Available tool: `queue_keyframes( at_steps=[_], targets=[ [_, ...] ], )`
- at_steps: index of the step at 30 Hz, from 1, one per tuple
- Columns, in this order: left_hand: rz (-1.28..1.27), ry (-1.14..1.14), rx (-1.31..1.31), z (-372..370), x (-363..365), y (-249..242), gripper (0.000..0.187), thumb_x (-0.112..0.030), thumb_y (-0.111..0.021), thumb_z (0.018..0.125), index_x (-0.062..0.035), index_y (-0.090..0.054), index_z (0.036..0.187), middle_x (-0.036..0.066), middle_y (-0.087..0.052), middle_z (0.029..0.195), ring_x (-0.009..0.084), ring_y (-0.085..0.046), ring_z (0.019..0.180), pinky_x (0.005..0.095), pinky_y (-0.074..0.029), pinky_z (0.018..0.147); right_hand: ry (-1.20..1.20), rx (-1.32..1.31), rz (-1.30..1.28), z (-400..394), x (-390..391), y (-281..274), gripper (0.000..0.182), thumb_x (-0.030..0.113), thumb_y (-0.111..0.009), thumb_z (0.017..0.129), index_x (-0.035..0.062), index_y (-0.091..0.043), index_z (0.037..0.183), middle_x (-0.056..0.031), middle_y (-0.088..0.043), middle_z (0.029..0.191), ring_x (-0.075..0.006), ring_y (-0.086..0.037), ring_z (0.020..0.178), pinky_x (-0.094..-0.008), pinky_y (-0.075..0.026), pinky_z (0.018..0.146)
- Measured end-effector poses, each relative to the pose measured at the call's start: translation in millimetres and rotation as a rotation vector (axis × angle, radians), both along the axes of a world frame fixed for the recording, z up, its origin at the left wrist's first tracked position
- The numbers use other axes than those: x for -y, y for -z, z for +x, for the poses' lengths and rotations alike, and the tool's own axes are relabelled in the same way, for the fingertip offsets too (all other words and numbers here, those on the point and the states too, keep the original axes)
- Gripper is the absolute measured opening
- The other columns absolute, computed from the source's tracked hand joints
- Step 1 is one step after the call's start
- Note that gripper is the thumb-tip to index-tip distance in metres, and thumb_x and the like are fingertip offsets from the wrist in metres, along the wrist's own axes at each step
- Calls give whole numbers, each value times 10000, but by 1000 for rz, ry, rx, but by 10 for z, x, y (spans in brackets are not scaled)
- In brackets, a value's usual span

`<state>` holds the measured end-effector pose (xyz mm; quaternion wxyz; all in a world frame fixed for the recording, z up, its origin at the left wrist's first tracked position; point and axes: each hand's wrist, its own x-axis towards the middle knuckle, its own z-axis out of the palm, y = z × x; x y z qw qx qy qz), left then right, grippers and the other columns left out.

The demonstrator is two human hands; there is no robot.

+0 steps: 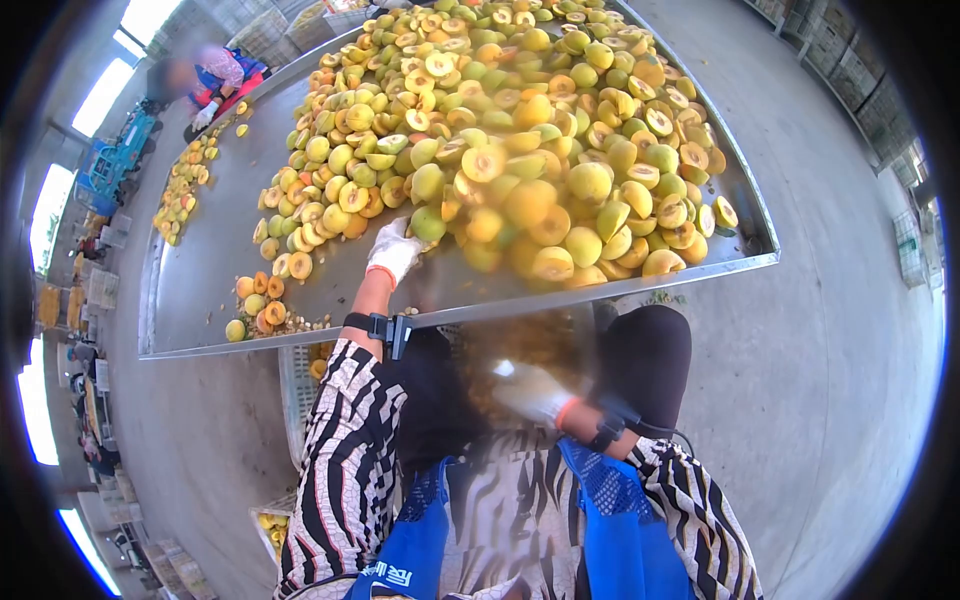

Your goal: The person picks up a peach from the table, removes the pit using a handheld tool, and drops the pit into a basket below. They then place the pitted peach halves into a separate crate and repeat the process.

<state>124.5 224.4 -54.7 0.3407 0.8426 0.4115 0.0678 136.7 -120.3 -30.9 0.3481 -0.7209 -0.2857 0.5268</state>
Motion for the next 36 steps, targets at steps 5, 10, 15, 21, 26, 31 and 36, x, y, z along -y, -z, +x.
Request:
queue_keyframes(
  at_steps=[5, 10, 15, 21, 26, 31, 36],
  targets=[
    [-307, -189, 232, -306, 142, -11, 506, -165, -736, 767, -51, -611, 1244, 99, -695, 1004, 166, -645, 680, 282, -522, 560, 85, -91, -3, -59, 66, -128, 239, 280, -643, 870, 60, -580, 939, -28, -587, 675, -127, -572, 503, -287, -476, 464],
    [-984, -436, 821, -842, 642, -523, 336, -224, -641, 840, -76, -630, 1141, 110, -655, 977, 228, -637, 783, 378, -548, 655, 145, -65, 60, -87, 86, -225, 213, 263, -640, 882, 71, -583, 957, -4, -562, 657, -95, -534, 516, -273, -460, 484],
    [-1456, -495, 1372, -988, 1239, -783, 377, -357, -509, 943, -6, -608, 1040, 148, -645, 964, 331, -640, 885, 475, -559, 809, 40, 224, 166, -198, -93, -567, 252, 287, -638, 879, 60, -588, 977, -85, -636, 736, -220, -632, 629, -353, -502, 589],
    [-1424, -558, 1195, -1043, 1723, -739, 370, -366, -414, 1017, -53, -599, 1085, 138, -641, 1045, 326, -637, 890, 461, -563, 771, -226, 666, 221, -252, -276, -1046, 323, 314, -653, 865, 57, -576, 1044, -213, -674, 878, -412, -658, 848, -493, -523, 729],
    [-1288, -436, 1091, -1074, 1909, -672, 336, -328, -432, 1022, -43, -591, 1103, 135, -649, 1022, 297, -648, 832, 389, -558, 697, -210, 618, 83, -258, -312, -972, 311, 275, -636, 860, 50, -563, 1063, -210, -674, 906, -415, -648, 888, -507, -509, 758],
    [-772, -205, 964, -1078, 1949, -346, 325, -308, -450, 1019, -26, -604, 1072, 128, -659, 937, 257, -648, 762, 354, -549, 662, -259, 627, -6, -267, -260, -965, 269, 253, -532, 905, 44, -634, 1040, -215, -680, 1018, -389, -649, 966, -463, -508, 834],
    [-944, -390, 896, -1037, 2118, -670, 351, -308, -456, 1019, 1, -623, 1022, 115, -658, 889, 223, -638, 735, 337, -544, 632, -302, 552, 26, -242, -166, -973, 273, 244, -562, 885, 48, -614, 1069, -221, -674, 1019, -388, -643, 977, -467, -510, 829]
  ],
)
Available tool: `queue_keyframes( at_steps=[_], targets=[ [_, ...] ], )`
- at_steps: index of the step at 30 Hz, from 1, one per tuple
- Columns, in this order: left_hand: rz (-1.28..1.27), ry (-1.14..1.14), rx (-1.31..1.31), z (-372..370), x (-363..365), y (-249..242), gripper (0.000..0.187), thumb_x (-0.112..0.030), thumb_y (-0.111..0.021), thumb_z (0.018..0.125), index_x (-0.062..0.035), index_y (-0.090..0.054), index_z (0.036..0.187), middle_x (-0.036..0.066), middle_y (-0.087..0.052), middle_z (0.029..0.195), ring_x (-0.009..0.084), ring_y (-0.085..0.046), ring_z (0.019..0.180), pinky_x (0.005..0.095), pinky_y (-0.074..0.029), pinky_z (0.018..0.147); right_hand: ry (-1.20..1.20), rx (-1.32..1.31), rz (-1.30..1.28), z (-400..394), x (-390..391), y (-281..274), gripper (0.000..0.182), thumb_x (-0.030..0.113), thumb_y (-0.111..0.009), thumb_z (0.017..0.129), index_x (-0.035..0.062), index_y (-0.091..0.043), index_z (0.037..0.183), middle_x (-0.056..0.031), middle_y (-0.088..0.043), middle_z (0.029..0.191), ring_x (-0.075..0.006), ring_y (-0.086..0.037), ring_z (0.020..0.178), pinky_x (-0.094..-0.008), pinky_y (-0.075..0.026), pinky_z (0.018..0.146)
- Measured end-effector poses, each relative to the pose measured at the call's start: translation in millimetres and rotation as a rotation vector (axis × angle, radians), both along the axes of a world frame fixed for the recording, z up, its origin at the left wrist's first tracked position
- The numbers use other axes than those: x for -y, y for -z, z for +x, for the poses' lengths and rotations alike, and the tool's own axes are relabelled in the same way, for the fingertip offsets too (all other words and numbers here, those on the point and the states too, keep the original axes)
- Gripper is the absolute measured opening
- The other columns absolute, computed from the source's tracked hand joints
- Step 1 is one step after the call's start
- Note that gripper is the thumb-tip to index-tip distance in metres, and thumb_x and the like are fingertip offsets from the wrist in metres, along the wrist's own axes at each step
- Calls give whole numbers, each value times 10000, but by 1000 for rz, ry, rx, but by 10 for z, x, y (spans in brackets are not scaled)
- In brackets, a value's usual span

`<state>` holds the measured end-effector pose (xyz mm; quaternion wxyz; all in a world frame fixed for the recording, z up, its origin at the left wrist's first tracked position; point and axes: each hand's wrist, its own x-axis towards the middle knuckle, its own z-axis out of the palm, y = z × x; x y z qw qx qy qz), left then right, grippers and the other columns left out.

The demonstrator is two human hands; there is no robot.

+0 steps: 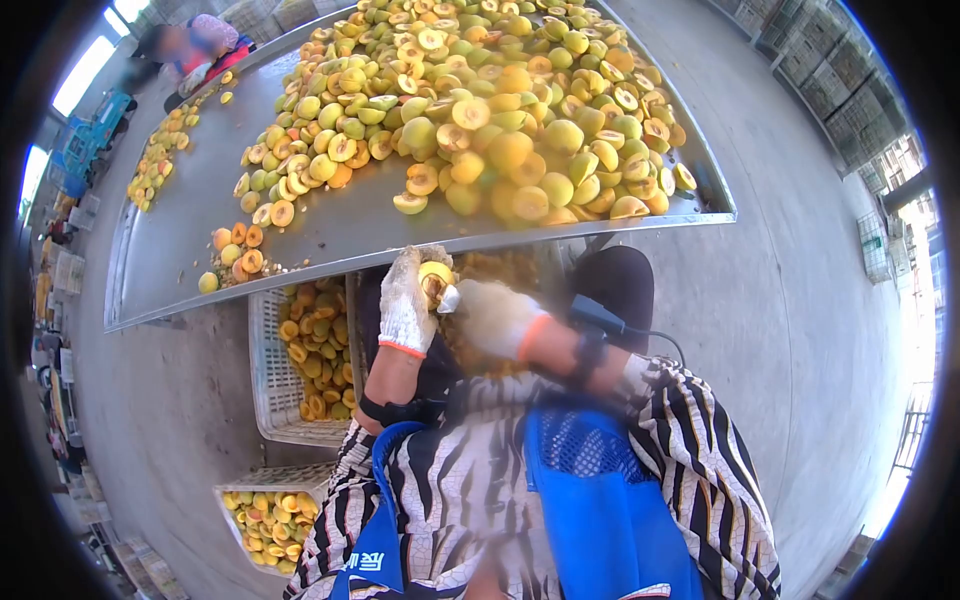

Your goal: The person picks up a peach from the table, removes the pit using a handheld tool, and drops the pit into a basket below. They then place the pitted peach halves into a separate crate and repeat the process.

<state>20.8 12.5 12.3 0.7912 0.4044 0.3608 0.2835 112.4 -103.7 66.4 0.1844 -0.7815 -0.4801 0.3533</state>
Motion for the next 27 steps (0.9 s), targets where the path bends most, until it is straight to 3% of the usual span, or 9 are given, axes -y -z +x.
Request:
queue_keyframes(
  at_steps=[2, 8, 12, 16, 19, 20, 23, 27],
  targets=[
    [41, 44, -44, 2, 35, -7, 338, -293, -464, 1017, 4, -625, 1013, 113, -658, 881, 214, -636, 728, 331, -540, 619, 17, -19, 49, 29, 61, 146, 290, 234, -633, 845, 59, -589, 1074, -218, -676, 955, -408, -642, 939, -501, -510, 799],
    [28, 84, -172, 31, 161, 71, 270, -231, -494, 1006, -1, -636, 984, 104, -658, 866, 195, -633, 713, 321, -533, 594, -22, 76, 13, 104, 201, 489, 315, 236, -649, 834, 65, -588, 1092, -225, -675, 920, -415, -646, 900, -480, -529, 768],
    [39, -4, -97, 98, 248, 108, 263, -225, -500, 1006, -4, -641, 981, 97, -663, 876, 181, -627, 706, 308, -530, 603, -41, -10, 96, 69, 234, 568, 359, 231, -706, 751, 76, -624, 1065, -147, -676, 939, -331, -666, 888, -407, -532, 774],
    [169, 39, -149, 102, 287, -15, 256, -222, -516, 1007, -3, -648, 999, 93, -676, 908, 164, -627, 758, 284, -528, 673, -2, 45, -9, 129, 228, 659, 230, 182, -616, 835, 78, -595, 1039, -164, -678, 948, -335, -665, 894, -418, -527, 770],
    [188, -40, -153, 154, 325, 130, 246, -217, -527, 1005, -4, -650, 1000, 88, -678, 927, 166, -632, 802, 288, -528, 700, 153, -146, 199, -97, 271, 777, 261, 206, -606, 852, 61, -597, 1069, -182, -680, 958, -359, -658, 909, -434, -528, 774],
    [137, -96, -166, 181, 385, 127, 225, -201, -538, 1000, -6, -652, 1008, 90, -679, 941, 166, -634, 816, 285, -529, 702, 91, -98, 249, -98, 234, 1107, 291, 213, -593, 866, 52, -596, 1108, -192, -682, 957, -377, -656, 912, -447, -528, 773],
    [95, -89, 8, 161, 330, 217, 204, -175, -559, 987, 4, -649, 1028, 102, -678, 949, 176, -642, 819, 298, -548, 698, 174, -266, 149, 15, 261, 729, 289, 217, -585, 876, 72, -606, 1126, -201, -682, 963, -390, -656, 905, -454, -528, 772],
    [146, -11, -51, 162, 308, 74, 213, -176, -559, 987, 11, -637, 1054, 107, -677, 942, 188, -649, 809, 295, -550, 689, 175, -134, 87, 24, 236, 758, 286, 241, -579, 886, 93, -614, 1129, -202, -685, 995, -394, -656, 917, -455, -535, 775]
  ],
)
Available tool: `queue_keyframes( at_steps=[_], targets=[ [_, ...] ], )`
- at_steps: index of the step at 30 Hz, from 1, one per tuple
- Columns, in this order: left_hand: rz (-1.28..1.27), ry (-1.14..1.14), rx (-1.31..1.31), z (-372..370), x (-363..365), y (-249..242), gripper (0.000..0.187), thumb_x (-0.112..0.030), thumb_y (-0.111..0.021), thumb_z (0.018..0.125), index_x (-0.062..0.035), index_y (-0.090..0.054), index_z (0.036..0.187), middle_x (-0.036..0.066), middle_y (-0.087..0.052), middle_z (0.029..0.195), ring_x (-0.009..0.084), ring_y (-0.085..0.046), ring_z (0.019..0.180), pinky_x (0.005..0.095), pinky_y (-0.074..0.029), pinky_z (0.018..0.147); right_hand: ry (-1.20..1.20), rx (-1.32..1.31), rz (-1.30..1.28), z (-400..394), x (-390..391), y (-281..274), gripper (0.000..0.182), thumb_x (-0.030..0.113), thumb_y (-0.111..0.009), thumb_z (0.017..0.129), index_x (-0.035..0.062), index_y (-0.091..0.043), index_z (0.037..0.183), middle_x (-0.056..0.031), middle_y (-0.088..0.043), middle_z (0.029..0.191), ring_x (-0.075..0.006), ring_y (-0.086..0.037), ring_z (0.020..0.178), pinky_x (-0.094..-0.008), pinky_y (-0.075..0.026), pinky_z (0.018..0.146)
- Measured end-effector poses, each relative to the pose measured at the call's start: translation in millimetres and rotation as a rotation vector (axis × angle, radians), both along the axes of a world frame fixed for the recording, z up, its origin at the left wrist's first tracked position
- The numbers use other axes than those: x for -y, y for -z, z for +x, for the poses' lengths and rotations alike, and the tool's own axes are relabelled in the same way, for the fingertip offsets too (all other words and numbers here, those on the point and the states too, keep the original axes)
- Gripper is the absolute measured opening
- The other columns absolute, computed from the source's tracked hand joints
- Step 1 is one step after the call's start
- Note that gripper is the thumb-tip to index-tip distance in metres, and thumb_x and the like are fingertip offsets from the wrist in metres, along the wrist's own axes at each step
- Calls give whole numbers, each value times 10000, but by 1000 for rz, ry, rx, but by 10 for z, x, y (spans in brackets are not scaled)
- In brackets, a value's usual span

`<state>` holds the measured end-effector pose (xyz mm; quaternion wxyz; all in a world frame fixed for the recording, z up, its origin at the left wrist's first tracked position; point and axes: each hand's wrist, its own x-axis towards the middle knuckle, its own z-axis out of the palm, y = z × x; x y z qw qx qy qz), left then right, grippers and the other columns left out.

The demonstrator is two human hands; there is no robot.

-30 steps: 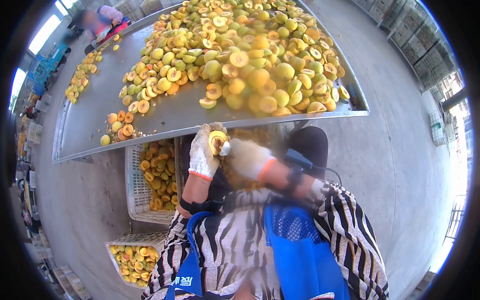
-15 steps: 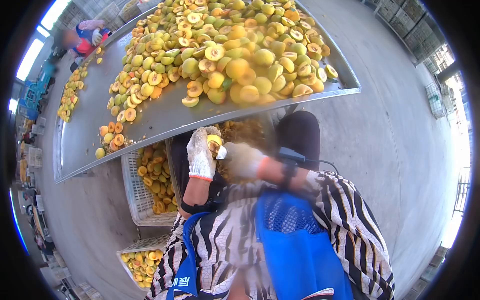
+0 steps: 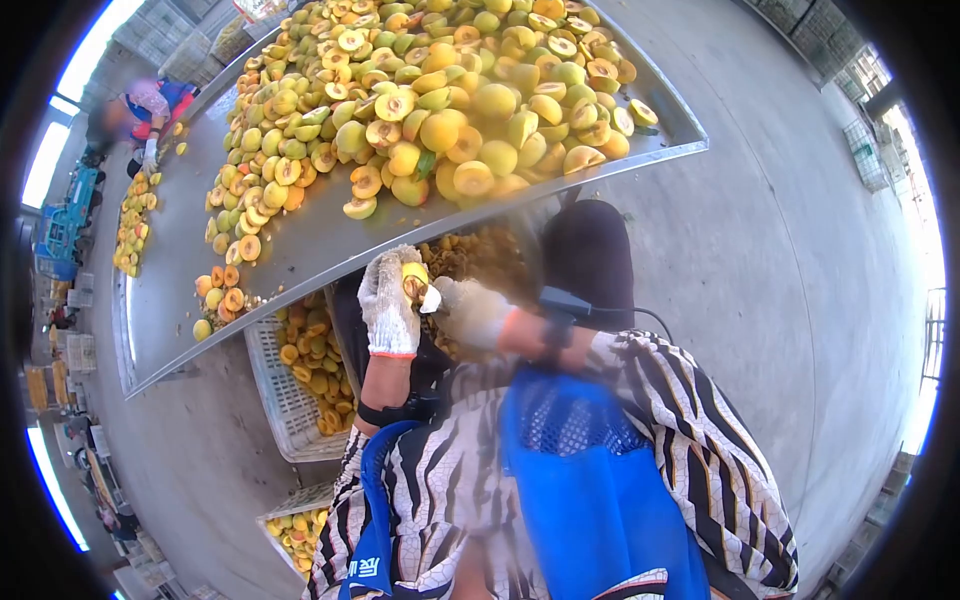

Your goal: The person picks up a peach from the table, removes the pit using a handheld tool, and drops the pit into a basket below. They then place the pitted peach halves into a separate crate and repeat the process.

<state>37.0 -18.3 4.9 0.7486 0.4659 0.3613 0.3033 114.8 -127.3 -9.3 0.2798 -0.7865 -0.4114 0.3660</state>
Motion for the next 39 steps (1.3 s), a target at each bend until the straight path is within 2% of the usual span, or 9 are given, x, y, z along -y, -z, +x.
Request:
queue_keyframes(
  at_steps=[8, 11, 15, 18, 22, 27, 31, 36, 39],
  targets=[
    [120, 58, 101, -40, -260, 247, 209, -160, -533, 975, 16, -630, 1033, 122, -656, 963, 244, -645, 855, 353, -552, 756, -24, -107, 271, -101, -169, 250, 278, 232, -599, 891, 83, -634, 1124, -203, -672, 1055, -416, -619, 1002, -458, -513, 833],
    [54, 39, 72, -41, -311, 184, 204, -150, -535, 975, 17, -628, 1046, 127, -655, 976, 248, -644, 862, 362, -553, 765, 123, -144, 266, -210, -159, 21, 287, 256, -609, 898, 79, -625, 1122, -175, -693, 983, -353, -668, 894, -422, -531, 764],
    [13, -45, 137, 32, -149, 9, 219, -147, -546, 977, 19, -624, 1095, 134, -660, 1001, 247, -647, 868, 362, -556, 774, 235, -417, 322, -347, -247, 235, 255, 249, -615, 912, 100, -613, 1119, -52, -659, 800, -125, -606, 624, -304, -504, 570],
    [197, 133, 88, -39, -276, 48, 270, -172, -556, 978, 28, -613, 1151, 147, -662, 1013, 253, -652, 881, 363, -557, 800, 217, -381, 313, -288, -237, 208, 250, 249, -606, 915, 104, -609, 1119, -65, -660, 757, -151, -603, 559, -314, -493, 506],
    [-5, 306, 56, -79, -460, 13, 262, -158, -543, 976, 40, -606, 1136, 179, -658, 1013, 286, -649, 887, 392, -556, 815, 153, -307, 117, -139, -149, 64, 244, 243, -580, 923, 105, -599, 1123, -100, -673, 722, -211, -646, 534, -342, -494, 454],
    [23, 216, 121, -140, -578, 300, 250, -158, -479, 943, 26, -610, 1052, 202, -640, 1020, 354, -631, 913, 482, -547, 816, 330, -205, 238, -201, -54, -187, 232, 238, -595, 909, 62, -596, 1060, -217, -672, 872, -384, -668, 822, -437, -523, 698],
    [-92, 155, 113, -158, -561, 360, 306, -173, -455, 859, 20, -614, 1037, 208, -632, 1038, 386, -615, 948, 527, -531, 842, 266, -203, 282, -212, -61, -89, 230, 235, -592, 895, 57, -600, 1039, -221, -666, 893, -419, -643, 860, -461, -511, 710],
    [-230, 91, 239, -135, -405, 256, 268, -249, -776, 736, -18, -680, 834, 151, -672, 791, 281, -665, 745, 368, -516, 703, 160, -80, 208, -198, -84, 40, 251, 235, -589, 874, 57, -611, 1049, -224, -664, 955, -431, -627, 905, -475, -511, 719],
    [-99, 111, 194, -114, -287, 97, 217, -214, -647, 843, -12, -665, 923, 157, -672, 881, 294, -659, 826, 387, -527, 761, 136, -96, 206, -190, -101, 57, 264, 235, -588, 872, 61, -631, 1065, -223, -668, 971, -425, -632, 916, -469, -519, 736]
  ],
)
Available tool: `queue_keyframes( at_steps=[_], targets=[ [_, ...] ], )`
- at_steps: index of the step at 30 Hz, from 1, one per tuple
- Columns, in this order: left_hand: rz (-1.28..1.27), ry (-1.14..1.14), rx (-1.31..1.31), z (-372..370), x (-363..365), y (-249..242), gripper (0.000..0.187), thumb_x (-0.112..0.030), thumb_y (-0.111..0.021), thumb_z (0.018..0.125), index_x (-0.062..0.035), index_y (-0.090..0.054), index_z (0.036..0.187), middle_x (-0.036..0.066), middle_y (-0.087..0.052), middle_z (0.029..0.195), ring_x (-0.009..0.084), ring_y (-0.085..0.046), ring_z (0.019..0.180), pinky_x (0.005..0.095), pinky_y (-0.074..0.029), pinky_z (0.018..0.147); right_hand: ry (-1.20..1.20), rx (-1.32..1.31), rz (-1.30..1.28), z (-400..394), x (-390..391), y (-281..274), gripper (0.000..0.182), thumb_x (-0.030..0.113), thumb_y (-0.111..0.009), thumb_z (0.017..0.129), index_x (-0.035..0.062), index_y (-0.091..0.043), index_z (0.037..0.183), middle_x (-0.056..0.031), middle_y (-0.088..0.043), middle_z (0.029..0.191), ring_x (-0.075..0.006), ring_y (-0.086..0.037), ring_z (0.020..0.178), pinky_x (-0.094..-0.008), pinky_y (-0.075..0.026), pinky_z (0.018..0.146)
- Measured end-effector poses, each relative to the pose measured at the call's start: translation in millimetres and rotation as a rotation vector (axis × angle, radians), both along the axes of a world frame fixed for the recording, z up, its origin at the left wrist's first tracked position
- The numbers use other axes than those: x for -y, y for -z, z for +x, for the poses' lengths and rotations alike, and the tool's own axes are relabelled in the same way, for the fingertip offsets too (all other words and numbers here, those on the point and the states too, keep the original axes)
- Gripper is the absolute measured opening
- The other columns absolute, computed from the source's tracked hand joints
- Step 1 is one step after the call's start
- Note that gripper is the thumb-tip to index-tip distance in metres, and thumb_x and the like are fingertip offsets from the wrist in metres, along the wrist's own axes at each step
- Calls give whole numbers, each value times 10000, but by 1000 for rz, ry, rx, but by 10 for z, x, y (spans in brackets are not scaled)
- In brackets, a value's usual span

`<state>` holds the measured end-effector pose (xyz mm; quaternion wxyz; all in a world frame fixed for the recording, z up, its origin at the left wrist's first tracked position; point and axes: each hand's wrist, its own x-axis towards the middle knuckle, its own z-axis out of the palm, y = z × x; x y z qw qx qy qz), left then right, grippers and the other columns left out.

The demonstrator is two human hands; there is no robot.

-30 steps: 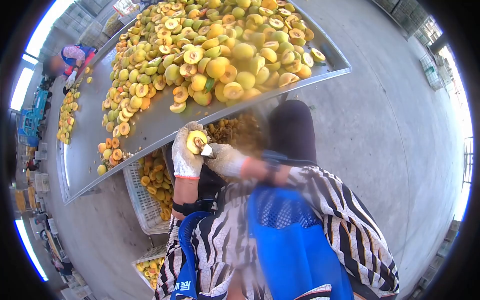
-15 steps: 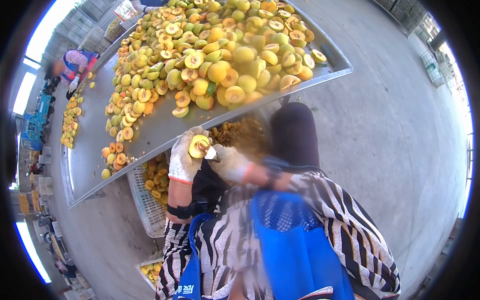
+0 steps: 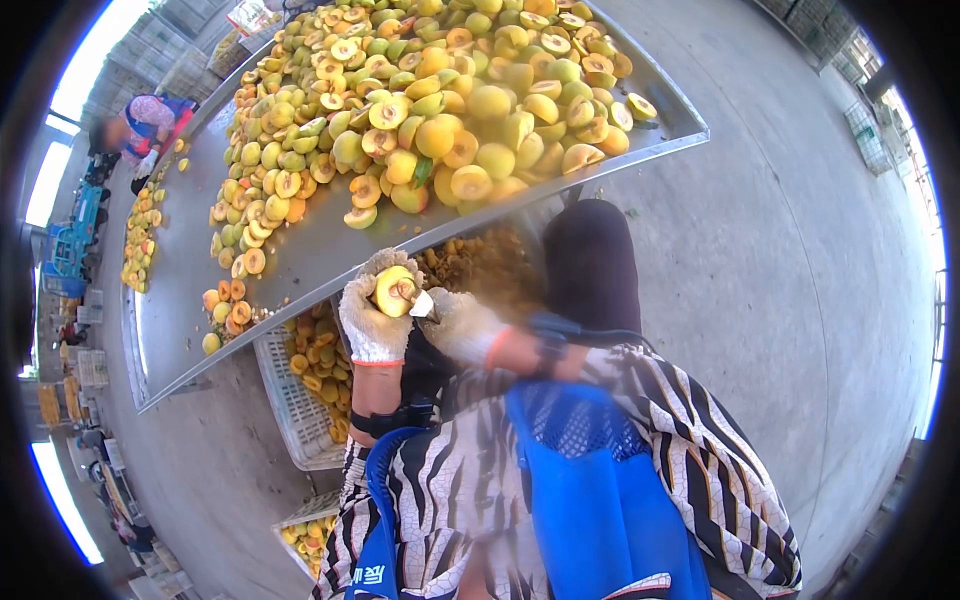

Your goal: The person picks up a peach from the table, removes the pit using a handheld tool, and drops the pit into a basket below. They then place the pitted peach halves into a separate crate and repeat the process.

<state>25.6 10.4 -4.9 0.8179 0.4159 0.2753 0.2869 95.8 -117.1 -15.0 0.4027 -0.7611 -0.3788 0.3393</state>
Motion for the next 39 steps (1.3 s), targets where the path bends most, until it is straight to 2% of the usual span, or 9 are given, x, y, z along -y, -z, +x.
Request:
queue_keyframes(
  at_steps=[9, 15, 21, 24, 26, 29, 31, 33, 39],
  targets=[
    [374, -96, -125, -3, 75, 196, 260, -234, -520, 993, 12, -601, 1021, 144, -649, 948, 262, -634, 821, 361, -542, 761, -158, -280, -145, 90, -31, -291, 279, 204, -569, 867, 63, -648, 1095, -220, -666, 1046, -401, -633, 974, -456, -528, 800],
    [458, -123, -101, -8, 87, 281, 283, -255, -522, 1002, 13, -599, 1052, 152, -654, 984, 257, -637, 835, 346, -542, 761, -176, 59, 75, 76, -29, 230, 250, 192, -558, 870, 49, -656, 1051, -218, -670, 1009, -391, -639, 937, -463, -519, 786],
    [359, -56, -97, -88, 26, 232, 300, -250, -521, 1004, 24, -597, 1099, 163, -647, 1032, 268, -633, 868, 330, -537, 771, -187, -592, -166, 178, 26, -520, 202, 194, -568, 871, 29, -646, 958, -198, -672, 942, -416, -611, 859, -464, -505, 732],
    [478, 106, -121, -124, -36, 145, 298, -239, -503, 1011, 30, -609, 1084, 170, -638, 1069, 269, -630, 881, 325, -534, 765, -320, 29, 94, 181, -60, -26, 203, 204, -562, 879, 30, -640, 949, -172, -678, 915, -364, -629, 837, -437, -500, 729],
    [-75, 220, 0, -173, -115, -167, 269, -202, -491, 1009, 23, -634, 1051, 146, -648, 1066, 256, -634, 903, 330, -536, 785, -283, -97, -42, 132, -5, -125, 238, 219, -533, 939, 25, -644, 1021, -147, -678, 923, -249, -645, 841, -382, -510, 751],
    [61, 88, -114, -132, -21, -164, 285, -258, -547, 991, -21, -657, 877, 62, -643, 819, 147, -591, 708, 269, -473, 624, -232, -102, 56, -23, 38, -103, 223, 240, -521, 988, 62, -653, 966, -24, -639, 805, -174, -635, 747, -352, -522, 631],
    [30, -86, -232, -56, 111, -179, 335, -324, -594, 975, -46, -668, 803, 5, -627, 698, 86, -551, 605, 242, -432, 553, -591, 723, 220, 33, 48, 214, 117, 173, -604, 929, 70, -638, 885, -8, -609, 712, -160, -578, 599, -313, -483, 536],
    [70, -102, -307, -22, 160, -115, 353, -376, -635, 948, -62, -664, 790, -20, -606, 681, 52, -511, 581, 224, -405, 530, 11, -807, -408, -110, -47, -642, 88, 132, -616, 893, 45, -629, 890, -15, -586, 694, -160, -591, 604, -308, -478, 528],
    [-80, -116, 89, 51, 103, 292, 322, -326, -631, 960, -37, -630, 818, 24, -613, 673, 76, -517, 530, 233, -397, 467, -32, -560, -235, -180, -55, -512, 137, 179, -672, 875, 56, -634, 925, -4, -584, 650, -94, -526, 495, -254, -398, 449]
  ],
)
